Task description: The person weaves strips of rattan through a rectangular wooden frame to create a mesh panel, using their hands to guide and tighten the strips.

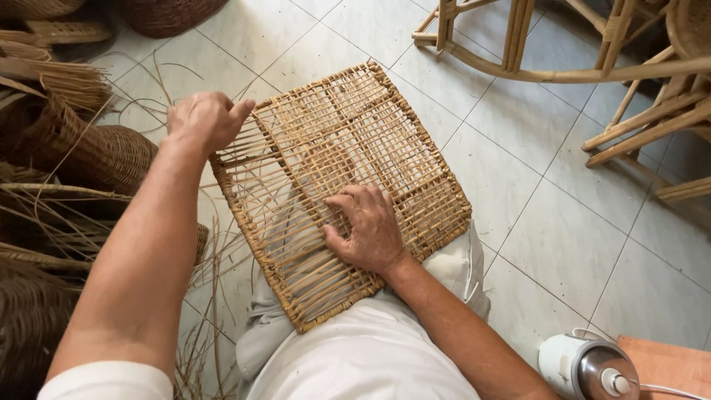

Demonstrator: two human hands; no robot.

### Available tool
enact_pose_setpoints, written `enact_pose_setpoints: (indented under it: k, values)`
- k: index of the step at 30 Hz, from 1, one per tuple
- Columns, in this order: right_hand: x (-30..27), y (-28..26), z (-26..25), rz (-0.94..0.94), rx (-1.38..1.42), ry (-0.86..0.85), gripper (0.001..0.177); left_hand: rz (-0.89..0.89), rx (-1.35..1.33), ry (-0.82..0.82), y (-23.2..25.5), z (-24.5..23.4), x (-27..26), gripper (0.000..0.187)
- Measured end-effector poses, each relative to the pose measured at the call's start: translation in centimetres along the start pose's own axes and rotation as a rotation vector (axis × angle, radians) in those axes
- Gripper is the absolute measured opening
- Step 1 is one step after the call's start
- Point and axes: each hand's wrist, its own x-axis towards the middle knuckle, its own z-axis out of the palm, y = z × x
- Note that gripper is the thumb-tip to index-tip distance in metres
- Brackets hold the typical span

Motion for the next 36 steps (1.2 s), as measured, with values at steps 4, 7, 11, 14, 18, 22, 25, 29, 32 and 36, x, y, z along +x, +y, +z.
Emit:
enact_pose_setpoints:
  k: [4, 7, 11, 14, 18, 22, 25, 29, 32, 36]
  values:
    - [0.2, -0.5, -0.4, -0.033, -0.064, 0.012, 0.047, -0.085, 0.089, -0.162, 1.8, -1.5, 1.2, 0.087]
    - [0.4, 0.1, -0.2, -0.038, -0.058, 0.023, 0.047, -0.117, 0.013, -0.233, 1.5, -1.0, 2.2, 0.088]
    - [0.2, 0.5, -0.3, 0.028, 0.02, -0.019, 0.05, -0.064, -0.166, -0.107, 1.0, 2.5, 4.7, 0.045]
    - [0.8, -0.2, -1.3, -0.006, 0.065, 0.001, 0.046, -0.008, -0.574, -0.112, 5.4, -3.5, -0.3, 0.021]
    - [0.0, 0.0, -1.5, 0.007, 0.1, -0.036, 0.052, 0.072, -0.815, -0.158, 5.5, -4.4, -4.2, 0.023]
    - [-0.7, -0.1, -1.4, 0.097, 0.114, -0.099, 0.062, 0.29, -0.504, -0.124, 4.3, -1.7, -7.7, 0.022]
    - [-0.5, -0.3, -1.1, 0.123, 0.085, -0.081, 0.063, 0.371, -0.426, -0.039, 3.6, 1.0, -8.3, 0.02]
    - [-0.3, -0.3, -0.4, 0.151, 0.025, -0.064, 0.065, 0.435, -0.388, 0.087, 2.3, 3.3, -6.8, 0.02]
    - [-0.4, 0.0, 0.0, 0.166, 0.032, -0.057, 0.066, 0.387, -0.372, 0.066, 2.5, 3.3, -6.5, 0.02]
    - [-0.6, -0.1, 0.2, 0.143, 0.002, -0.036, 0.068, 0.381, -0.371, 0.095, 3.6, 4.6, -6.0, 0.015]
